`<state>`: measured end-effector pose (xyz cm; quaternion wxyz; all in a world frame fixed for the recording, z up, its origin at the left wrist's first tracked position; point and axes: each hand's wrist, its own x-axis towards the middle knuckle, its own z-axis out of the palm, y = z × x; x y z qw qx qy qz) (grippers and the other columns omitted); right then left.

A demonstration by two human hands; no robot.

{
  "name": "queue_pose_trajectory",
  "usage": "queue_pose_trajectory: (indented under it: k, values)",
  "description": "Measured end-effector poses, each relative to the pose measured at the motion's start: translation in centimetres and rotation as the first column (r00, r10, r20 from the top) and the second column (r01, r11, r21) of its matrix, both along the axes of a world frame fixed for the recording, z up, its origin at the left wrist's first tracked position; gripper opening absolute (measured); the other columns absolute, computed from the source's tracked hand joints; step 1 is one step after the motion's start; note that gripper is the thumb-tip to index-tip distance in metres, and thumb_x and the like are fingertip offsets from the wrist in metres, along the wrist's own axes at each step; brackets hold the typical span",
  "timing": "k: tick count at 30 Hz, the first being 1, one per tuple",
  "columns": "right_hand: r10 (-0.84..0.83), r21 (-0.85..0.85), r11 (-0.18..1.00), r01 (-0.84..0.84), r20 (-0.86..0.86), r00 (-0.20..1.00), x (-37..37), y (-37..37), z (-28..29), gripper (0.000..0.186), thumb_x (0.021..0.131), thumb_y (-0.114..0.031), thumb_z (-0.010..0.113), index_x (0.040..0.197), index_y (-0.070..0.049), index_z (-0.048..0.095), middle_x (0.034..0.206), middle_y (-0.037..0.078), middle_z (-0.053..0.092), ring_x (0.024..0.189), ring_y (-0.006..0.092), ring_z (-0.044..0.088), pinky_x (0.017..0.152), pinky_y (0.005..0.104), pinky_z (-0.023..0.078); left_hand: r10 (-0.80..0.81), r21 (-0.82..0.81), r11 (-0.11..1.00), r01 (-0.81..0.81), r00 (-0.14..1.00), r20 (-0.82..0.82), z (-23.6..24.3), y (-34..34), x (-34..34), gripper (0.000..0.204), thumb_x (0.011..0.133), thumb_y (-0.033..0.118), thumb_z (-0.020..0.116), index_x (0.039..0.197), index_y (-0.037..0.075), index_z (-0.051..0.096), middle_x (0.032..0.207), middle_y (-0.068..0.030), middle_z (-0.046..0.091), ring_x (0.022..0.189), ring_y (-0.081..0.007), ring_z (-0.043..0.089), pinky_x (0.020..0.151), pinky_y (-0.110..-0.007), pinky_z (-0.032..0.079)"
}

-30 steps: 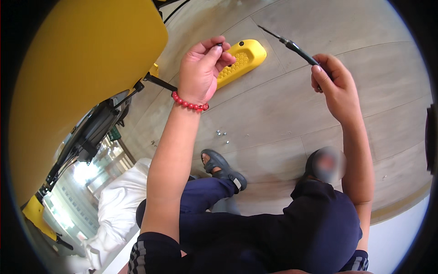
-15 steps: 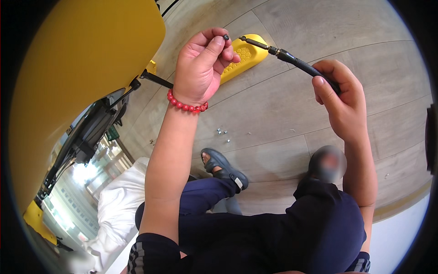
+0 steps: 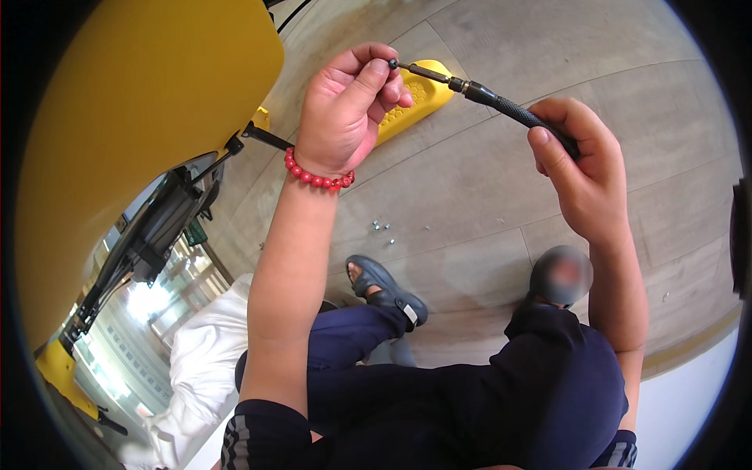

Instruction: Replacing or repairing a part of a yellow electric motorcycle, involving screw removal and plastic casing alignment.

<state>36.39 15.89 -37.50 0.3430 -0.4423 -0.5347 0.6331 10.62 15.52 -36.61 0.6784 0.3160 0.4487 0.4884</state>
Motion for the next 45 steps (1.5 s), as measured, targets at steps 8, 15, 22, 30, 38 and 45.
queue_pose_trajectory:
  k: [8, 15, 22, 30, 38, 45]
  values:
    - [-0.007, 0.036, 0.999, 0.005, 0.047, 0.999, 0.2, -0.2, 0.2, 0.013, 0.085, -0.01, 0.061, 0.09, 0.002, 0.058, 0.059, -0.001, 0.046, 0.056, 0.0062, 0.04, 0.05, 0.0226, 0.032, -0.028, -0.006, 1.0, 0.028, 0.999, -0.03, 0.3, -0.1, 0.0, 0.015, 0.092, 0.009, 0.051, 0.103, 0.0, 0.057, 0.081, -0.0052, 0.058, 0.074, -0.0141, 0.055, 0.074, -0.03, 0.048]
    - [-0.013, -0.154, 0.988, 0.01, -0.022, 1.0, -0.2, -0.4, 0.6, 0.014, 0.085, -0.011, 0.06, 0.089, 0.002, 0.057, 0.059, 0.0, 0.046, 0.055, 0.0072, 0.042, 0.049, 0.0242, 0.033, -0.086, 0.005, 0.996, 0.089, 0.976, -0.202, 0.7, 0.3, -0.6, 0.015, 0.091, 0.005, 0.052, 0.103, -0.002, 0.058, 0.08, -0.0061, 0.058, 0.075, -0.0149, 0.058, 0.075, -0.028, 0.05]
    - [0.003, 0.123, 0.992, -0.019, 0.126, 0.992, -1.6, 0.4, 0.0, 0.014, 0.084, -0.011, 0.06, 0.09, 0.001, 0.058, 0.059, 0.008, 0.049, 0.051, 0.0151, 0.045, 0.049, 0.0283, 0.036, 0.052, -0.082, 0.996, -0.046, 0.996, 0.076, -0.5, 1.7, -0.6, 0.016, 0.088, 0.004, 0.055, 0.102, -0.002, 0.057, 0.086, -0.0075, 0.058, 0.077, -0.0145, 0.055, 0.078, -0.031, 0.049]
    - [0.005, 0.345, 0.936, -0.07, 0.186, 0.982, -5.9, 3.1, 0.3, 0.016, 0.081, -0.012, 0.056, 0.091, 0.0, 0.06, 0.062, 0.019, 0.057, 0.06, 0.0372, 0.056, 0.055, 0.0428, 0.043, 0.309, -0.149, 0.951, -0.271, 0.865, 0.395, -1.5, 5.1, -1.1, 0.01, 0.087, 0.014, 0.06, 0.092, 0.007, 0.065, 0.082, -0.0059, 0.062, 0.072, -0.0178, 0.058, 0.075, -0.032, 0.049]
    - [-0.027, 0.383, 0.923, -0.03, 0.143, 0.989, -11.8, 3.9, -1.8, 0.017, 0.083, -0.017, 0.053, 0.08, 0.0, 0.055, 0.067, 0.021, 0.059, 0.064, 0.04, 0.057, 0.059, 0.0478, 0.046, 0.297, 0.016, 0.944, -0.329, 0.87, 0.394, -2.9, 6.8, -3.6, 0.017, 0.091, 0.022, 0.055, 0.098, 0.009, 0.063, 0.082, -0.0026, 0.062, 0.078, -0.0175, 0.056, 0.076, -0.035, 0.046]
    - [-0.031, 0.343, 0.939, -0.001, 0.088, 0.996, -14.3, 3.8, -2.7, 0.018, 0.083, -0.016, 0.053, 0.079, 0.001, 0.053, 0.068, 0.021, 0.059, 0.066, 0.0408, 0.057, 0.06, 0.0492, 0.045, 0.242, 0.103, 0.943, -0.316, 0.866, 0.438, -3.1, 7.7, -3.6, 0.019, 0.093, 0.026, 0.051, 0.102, 0.013, 0.061, 0.082, -0.0011, 0.061, 0.079, -0.0175, 0.056, 0.076, -0.038, 0.045]
